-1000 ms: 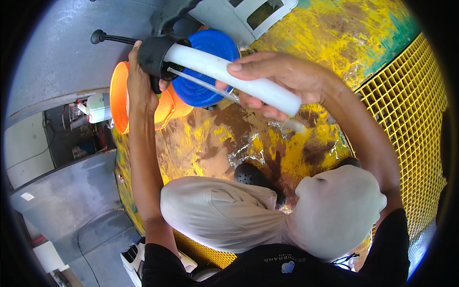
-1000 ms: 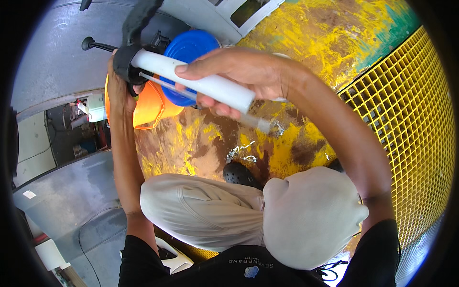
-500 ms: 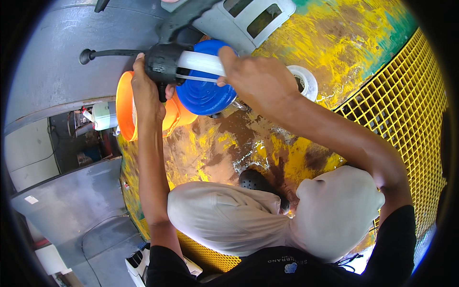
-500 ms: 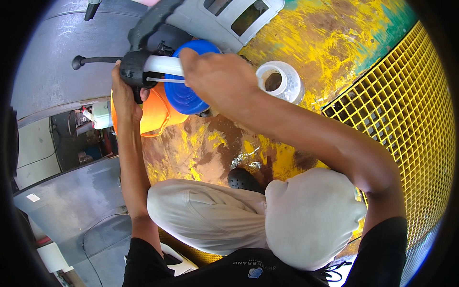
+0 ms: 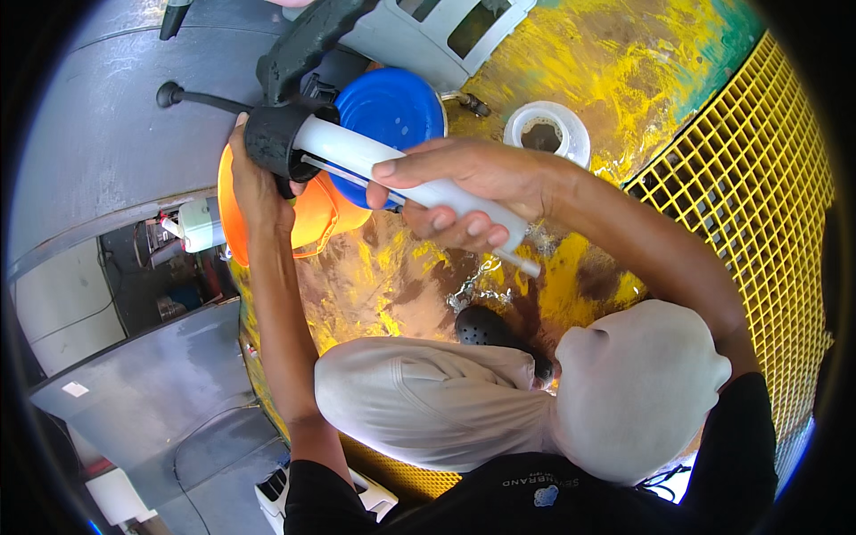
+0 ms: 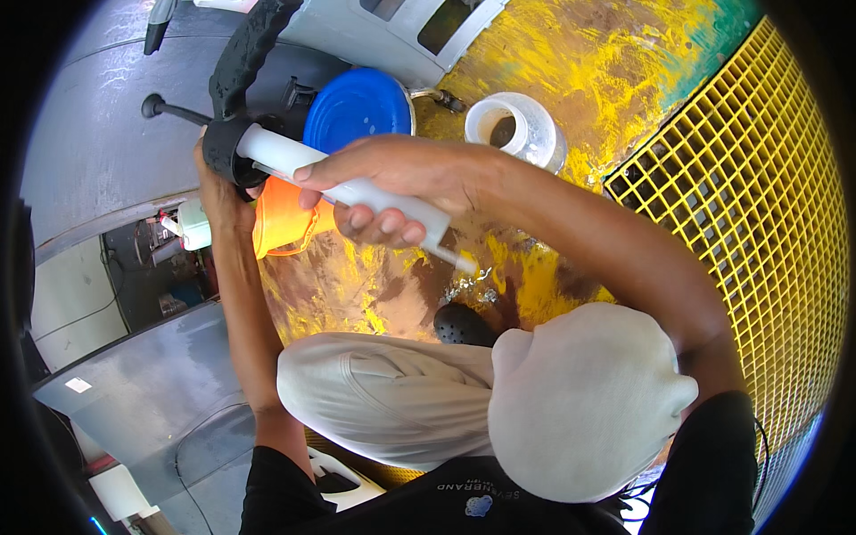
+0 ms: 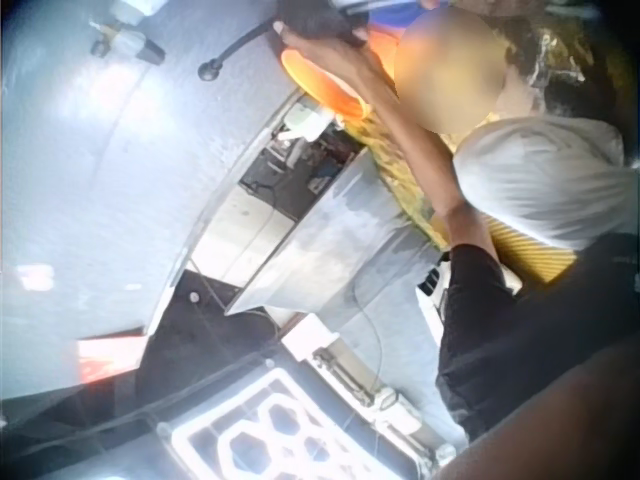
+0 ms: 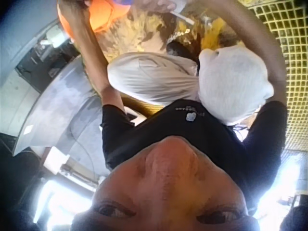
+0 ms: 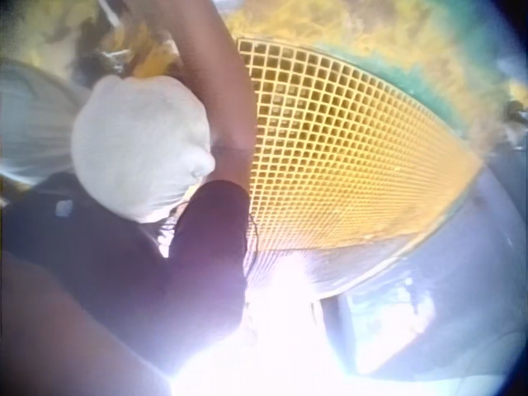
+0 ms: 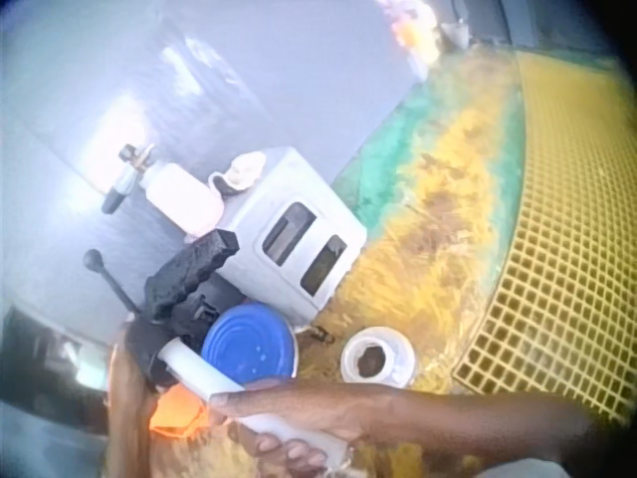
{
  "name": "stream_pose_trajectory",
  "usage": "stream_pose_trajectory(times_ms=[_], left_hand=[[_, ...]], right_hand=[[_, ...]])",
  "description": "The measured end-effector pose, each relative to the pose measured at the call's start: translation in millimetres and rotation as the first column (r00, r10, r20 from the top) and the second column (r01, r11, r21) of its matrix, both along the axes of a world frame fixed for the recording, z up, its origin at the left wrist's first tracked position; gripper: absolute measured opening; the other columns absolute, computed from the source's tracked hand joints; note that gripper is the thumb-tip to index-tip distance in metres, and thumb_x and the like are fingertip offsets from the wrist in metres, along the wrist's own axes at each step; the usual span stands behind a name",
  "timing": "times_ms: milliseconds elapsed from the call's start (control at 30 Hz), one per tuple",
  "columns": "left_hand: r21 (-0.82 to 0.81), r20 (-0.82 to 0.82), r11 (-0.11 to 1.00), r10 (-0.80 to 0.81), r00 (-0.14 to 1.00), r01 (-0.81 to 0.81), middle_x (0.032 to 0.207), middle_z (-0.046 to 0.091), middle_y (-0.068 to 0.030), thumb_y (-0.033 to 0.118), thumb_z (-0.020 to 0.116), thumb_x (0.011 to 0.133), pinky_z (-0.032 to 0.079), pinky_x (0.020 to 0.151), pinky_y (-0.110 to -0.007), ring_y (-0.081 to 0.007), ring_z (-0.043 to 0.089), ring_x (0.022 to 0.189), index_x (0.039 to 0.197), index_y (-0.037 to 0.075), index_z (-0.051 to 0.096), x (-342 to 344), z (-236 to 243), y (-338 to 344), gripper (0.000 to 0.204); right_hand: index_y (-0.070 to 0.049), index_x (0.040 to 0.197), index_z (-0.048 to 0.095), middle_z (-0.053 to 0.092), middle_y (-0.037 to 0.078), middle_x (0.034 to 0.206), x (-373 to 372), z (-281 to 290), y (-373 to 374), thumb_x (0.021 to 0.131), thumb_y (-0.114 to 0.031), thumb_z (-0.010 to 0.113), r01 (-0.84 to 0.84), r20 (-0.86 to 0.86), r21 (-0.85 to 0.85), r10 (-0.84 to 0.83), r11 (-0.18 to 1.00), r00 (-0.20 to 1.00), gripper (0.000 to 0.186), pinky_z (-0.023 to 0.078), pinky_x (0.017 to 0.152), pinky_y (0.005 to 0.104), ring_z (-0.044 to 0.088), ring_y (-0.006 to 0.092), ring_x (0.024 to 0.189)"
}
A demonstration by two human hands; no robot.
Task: The person disassembles a handheld pressure sprayer, removes the pump and nozzle, and replaces a small internal seal with a new one from a plastic bag. They then reassemble the sprayer components.
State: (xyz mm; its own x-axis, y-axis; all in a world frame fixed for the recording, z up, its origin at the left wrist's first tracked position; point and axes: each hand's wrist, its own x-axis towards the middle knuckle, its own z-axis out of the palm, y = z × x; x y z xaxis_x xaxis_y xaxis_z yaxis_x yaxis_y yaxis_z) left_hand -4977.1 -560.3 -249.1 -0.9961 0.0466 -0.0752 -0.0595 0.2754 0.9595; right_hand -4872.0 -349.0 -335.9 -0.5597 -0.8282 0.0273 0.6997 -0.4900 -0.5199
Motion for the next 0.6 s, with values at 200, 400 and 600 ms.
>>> stream_pose_trajectory(times_ms=[200, 400, 600], left_hand=[[-0.009, 0.075, 0.999, -0.039, 0.996, 0.04, 0.072, 0.063, -0.005, 0.046, 0.042, 0.101, 0.037, 0.033, -0.021, -0.0116, 0.05, 0.041, 0.102, 0.009, 0.06, -7.1, -2.1, -11.7, 0.042], [-0.075, 0.063, 0.994, 0.087, 0.994, -0.083, 0.067, 0.059, -0.0054, 0.043, 0.044, 0.102, 0.036, 0.034, -0.023, -0.013, 0.046, 0.038, 0.098, 0.007, 0.059, -10.1, 0.2, -12.1, 0.039], [-0.087, 0.121, 0.991, 0.112, 0.986, -0.102, 0.065, 0.058, -0.0051, 0.043, 0.045, 0.102, 0.036, 0.034, -0.023, -0.0126, 0.046, 0.038, 0.098, 0.006, 0.058, -8.9, -0.1, -11.8, 0.039]], right_hand=[[-0.004, 0.103, 0.052, 0.051, 0.004, 0.063, -11.8, 2.4, -1.3, 0.097, -0.029, 0.058, 0.908, -0.948, 0.312, 0.023, 0.279, 0.319, 0.026, 0.043, 0.039, 0.0302, 0.057, 0.0126, 0.048], [-0.002, 0.11, 0.059, 0.065, 0.01, 0.08, -9.6, -4.2, -19.9, 0.084, -0.018, 0.066, 0.931, -0.779, -0.19, 0.625, -0.311, 0.05, 0.031, 0.053, 0.056, 0.0297, 0.066, 0.0236, 0.061], [-0.003, 0.112, 0.057, 0.056, -0.001, 0.073, -19.2, 1.1, 10.9, 0.093, -0.033, 0.065, 0.428, -0.454, 0.399, -0.231, 0.811, 0.86, 0.037, 0.045, 0.044, 0.028, 0.054, 0.0123, 0.051]])
